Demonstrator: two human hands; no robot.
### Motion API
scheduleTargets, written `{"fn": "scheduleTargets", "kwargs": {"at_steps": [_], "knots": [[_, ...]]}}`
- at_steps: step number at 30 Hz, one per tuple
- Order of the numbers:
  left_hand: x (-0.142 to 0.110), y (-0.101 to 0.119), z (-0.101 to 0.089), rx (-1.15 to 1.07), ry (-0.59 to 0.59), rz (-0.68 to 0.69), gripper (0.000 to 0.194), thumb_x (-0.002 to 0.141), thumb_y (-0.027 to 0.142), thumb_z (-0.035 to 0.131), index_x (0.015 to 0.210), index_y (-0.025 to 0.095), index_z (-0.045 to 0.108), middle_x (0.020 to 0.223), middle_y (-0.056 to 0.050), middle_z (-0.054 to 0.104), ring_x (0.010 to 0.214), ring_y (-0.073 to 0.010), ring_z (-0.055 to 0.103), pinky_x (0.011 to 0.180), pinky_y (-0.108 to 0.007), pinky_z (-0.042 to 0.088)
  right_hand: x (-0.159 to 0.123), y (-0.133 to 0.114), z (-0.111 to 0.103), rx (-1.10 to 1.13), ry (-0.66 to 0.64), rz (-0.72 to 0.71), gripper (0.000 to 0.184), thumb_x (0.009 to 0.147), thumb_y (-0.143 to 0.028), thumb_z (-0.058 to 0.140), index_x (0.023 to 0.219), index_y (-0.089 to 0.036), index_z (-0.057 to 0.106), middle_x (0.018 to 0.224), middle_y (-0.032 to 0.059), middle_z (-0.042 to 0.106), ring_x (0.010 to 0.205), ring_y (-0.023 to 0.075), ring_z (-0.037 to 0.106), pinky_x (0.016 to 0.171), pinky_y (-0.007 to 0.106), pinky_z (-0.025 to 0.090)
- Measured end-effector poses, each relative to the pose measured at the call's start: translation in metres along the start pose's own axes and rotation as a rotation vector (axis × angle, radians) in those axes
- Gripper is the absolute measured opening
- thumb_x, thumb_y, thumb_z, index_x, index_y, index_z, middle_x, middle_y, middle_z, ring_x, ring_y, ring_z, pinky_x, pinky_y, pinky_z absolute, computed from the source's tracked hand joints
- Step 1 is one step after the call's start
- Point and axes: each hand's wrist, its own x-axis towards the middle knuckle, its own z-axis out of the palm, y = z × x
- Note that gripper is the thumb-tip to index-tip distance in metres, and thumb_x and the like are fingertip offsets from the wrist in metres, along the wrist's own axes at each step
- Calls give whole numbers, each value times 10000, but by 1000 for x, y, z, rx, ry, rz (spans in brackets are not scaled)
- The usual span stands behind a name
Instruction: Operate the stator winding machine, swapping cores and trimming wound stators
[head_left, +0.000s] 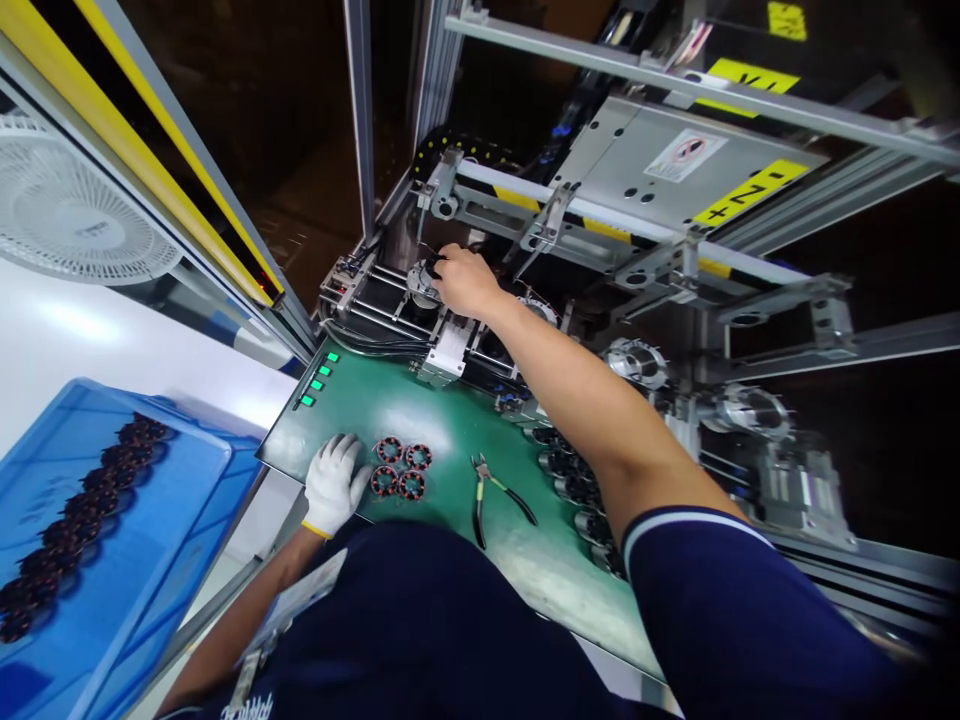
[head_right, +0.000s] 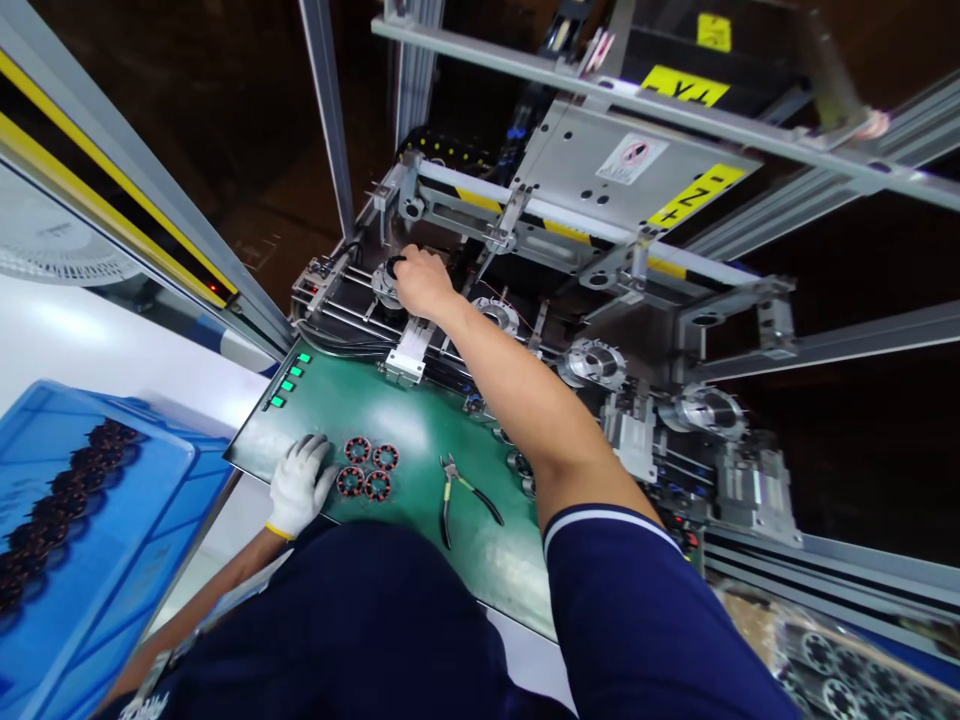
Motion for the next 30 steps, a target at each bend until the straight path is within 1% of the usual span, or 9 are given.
{"fn": "scheduleTargets", "kwargs": {"at_steps": [4,11,15,18,22,25,27,28,30], "knots": [[0,-1,0,7,-3,0,388,988,373,587,1337,205,559,1407,-130,633,1361,-349,515,1129,-550,461,8,-6,3,-15,0,32,243,934,-217,544,986,-52,715,1261,240,621,1155,396,596,1040,644,473],[1,0,-1,6,0,-3,386,987,378,588,1328,198,568,1396,-133,643,1351,-355,525,1125,-550,465,8,0,6,51,-1,0,247,939,-254,564,987,-70,722,1309,231,615,1218,403,562,1069,626,467],[2,0,-1,-2,-9,-7,371,990,381,578,1316,206,578,1388,-131,646,1346,-348,537,1132,-547,462,-3,6,0,72,42,-52,258,939,-145,529,1119,-81,702,1482,176,552,1402,410,455,1142,636,391],[1,0,-1,-6,-9,-16,369,990,383,572,1314,207,585,1389,-135,644,1356,-347,534,1132,-552,460,-18,7,2,66,7,-101,336,959,-80,451,1206,-80,680,1530,161,535,1521,393,329,1156,628,365],[1,-1,0,5,4,-14,356,987,389,574,1295,213,598,1382,-133,647,1355,-343,534,1126,-545,465,-26,6,8,82,-1,-81,471,905,-2,448,1310,-112,662,1579,137,503,1544,338,342,1174,575,387],[3,-3,0,34,23,2,333,991,388,567,1276,222,606,1372,-125,652,1322,-347,557,1104,-542,479,-28,-6,6,93,10,-39,519,874,18,465,1341,-101,658,1578,149,501,1546,335,349,1189,592,387],[4,-5,0,49,33,26,325,995,376,561,1275,217,602,1368,-130,651,1312,-348,561,1085,-534,489,-44,-23,10,124,78,-32,540,886,15,454,1391,-73,622,1587,170,483,1557,323,334,1216,595,367],[4,-7,-1,52,36,41,325,998,369,556,1280,213,598,1369,-135,648,1312,-347,559,1080,-531,491,-59,-33,15,148,137,-43,541,905,2,443,1418,-65,601,1592,173,476,1563,310,327,1233,585,355],[4,-10,-2,50,37,73,325,1004,358,544,1285,199,591,1367,-148,643,1312,-349,554,1076,-534,489,-105,-57,32,198,262,-115,513,965,-50,407,1444,-85,587,1583,154,494,1558,274,343,1258,548,354]]}}
